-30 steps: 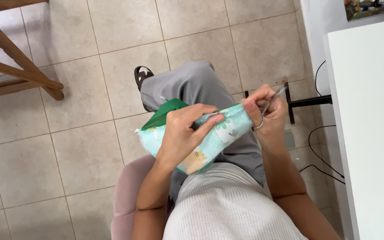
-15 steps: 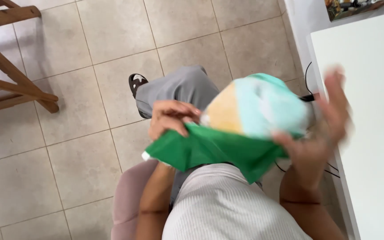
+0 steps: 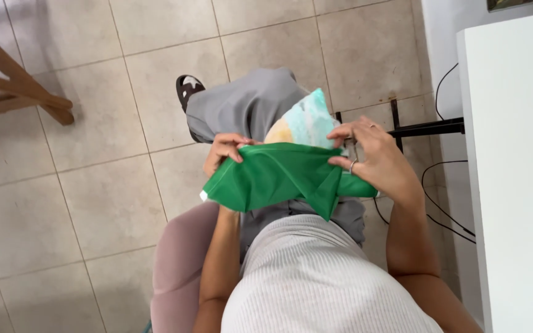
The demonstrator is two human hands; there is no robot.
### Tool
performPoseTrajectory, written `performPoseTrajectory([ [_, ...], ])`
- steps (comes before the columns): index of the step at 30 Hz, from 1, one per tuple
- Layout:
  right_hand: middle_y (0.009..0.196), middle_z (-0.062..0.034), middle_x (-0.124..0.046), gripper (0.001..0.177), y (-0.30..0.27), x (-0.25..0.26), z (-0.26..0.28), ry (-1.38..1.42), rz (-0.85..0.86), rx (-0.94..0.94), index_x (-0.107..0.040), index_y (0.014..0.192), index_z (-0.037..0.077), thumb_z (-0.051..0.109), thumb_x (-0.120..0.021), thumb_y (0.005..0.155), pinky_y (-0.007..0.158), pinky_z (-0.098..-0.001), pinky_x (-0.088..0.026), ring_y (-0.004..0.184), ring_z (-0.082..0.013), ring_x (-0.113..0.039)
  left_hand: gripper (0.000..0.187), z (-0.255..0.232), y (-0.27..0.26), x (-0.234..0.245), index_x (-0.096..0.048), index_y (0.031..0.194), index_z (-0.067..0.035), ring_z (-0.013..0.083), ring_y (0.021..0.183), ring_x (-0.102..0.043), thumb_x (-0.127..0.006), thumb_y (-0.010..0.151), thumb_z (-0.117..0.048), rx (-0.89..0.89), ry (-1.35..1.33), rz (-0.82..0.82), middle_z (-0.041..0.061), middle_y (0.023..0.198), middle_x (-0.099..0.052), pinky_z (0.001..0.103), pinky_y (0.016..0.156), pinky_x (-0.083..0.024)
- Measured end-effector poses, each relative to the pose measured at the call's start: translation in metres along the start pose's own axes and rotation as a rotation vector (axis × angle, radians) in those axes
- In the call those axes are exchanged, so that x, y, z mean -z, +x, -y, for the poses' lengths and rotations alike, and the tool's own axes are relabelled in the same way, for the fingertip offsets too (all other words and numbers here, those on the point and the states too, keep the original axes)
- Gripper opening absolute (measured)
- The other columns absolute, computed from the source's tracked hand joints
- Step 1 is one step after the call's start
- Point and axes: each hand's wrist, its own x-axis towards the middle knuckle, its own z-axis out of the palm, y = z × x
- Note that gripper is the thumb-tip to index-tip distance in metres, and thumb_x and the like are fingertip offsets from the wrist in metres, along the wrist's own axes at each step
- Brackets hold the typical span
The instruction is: Cutting fabric and elastic bands as part of a sewing preparation task.
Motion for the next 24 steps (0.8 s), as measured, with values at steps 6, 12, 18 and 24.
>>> performPoseTrajectory([
  [6, 0.126, -0.0053, -0.066, 0.052, -0.009, 0.007, 0.013, -0.055, 0.044, -0.02, -0.071, 0.125, 0.017, 0.022, -0.089, 0.077, 0.1, -0.0523, -0.05, 0.111, -0.0313, -0.068, 0.027, -0.037, 0.02, -0.023, -0.054, 0.071, 0.006, 0.0397, 0.081, -0.074, -0.078, 0.083, 0.006, -0.008, 0.159, 0.169, 0.035, 0.092, -0.067, 0.043, 0.079, -0.06],
  [12, 0.145, -0.0091, -0.063, 0.059, -0.029, 0.002, 0.052, -0.272, -0.141, 0.239, -0.059, 0.143, 0.007, -0.003, -0.064, 0.085, 0.121, -0.061, -0.027, 0.139, -0.0347, -0.055, 0.021, -0.023, -0.007, -0.048, -0.052, 0.079, -0.006, 0.0409, 0.108, -0.071, -0.057, 0.1, -0.007, -0.295, 0.303, 0.363, 0.019, 0.105, -0.07, 0.047, 0.095, -0.064],
  [18, 0.117, -0.0113, -0.074, 0.045, -0.033, -0.001, 0.01, -0.123, -0.12, 0.174, -0.069, 0.125, 0.001, -0.011, -0.07, 0.082, 0.119, -0.0606, -0.034, 0.111, -0.0318, -0.07, 0.017, -0.04, 0.012, -0.066, -0.069, 0.076, 0.0, 0.0452, 0.08, -0.078, -0.07, 0.09, 0.01, -0.668, 0.428, 0.41, 0.026, 0.093, -0.076, 0.043, 0.063, -0.067],
  [24, 0.106, 0.0027, -0.073, 0.041, -0.048, 0.03, 0.001, -0.355, -0.297, 0.071, -0.074, 0.11, 0.014, -0.004, -0.086, 0.075, 0.116, -0.0433, -0.046, 0.102, -0.0208, -0.069, 0.012, -0.039, -0.001, -0.039, -0.071, 0.083, 0.001, 0.0412, 0.096, -0.076, -0.069, 0.094, 0.004, -0.261, 0.342, 0.56, 0.024, 0.109, -0.075, 0.046, 0.077, -0.063],
])
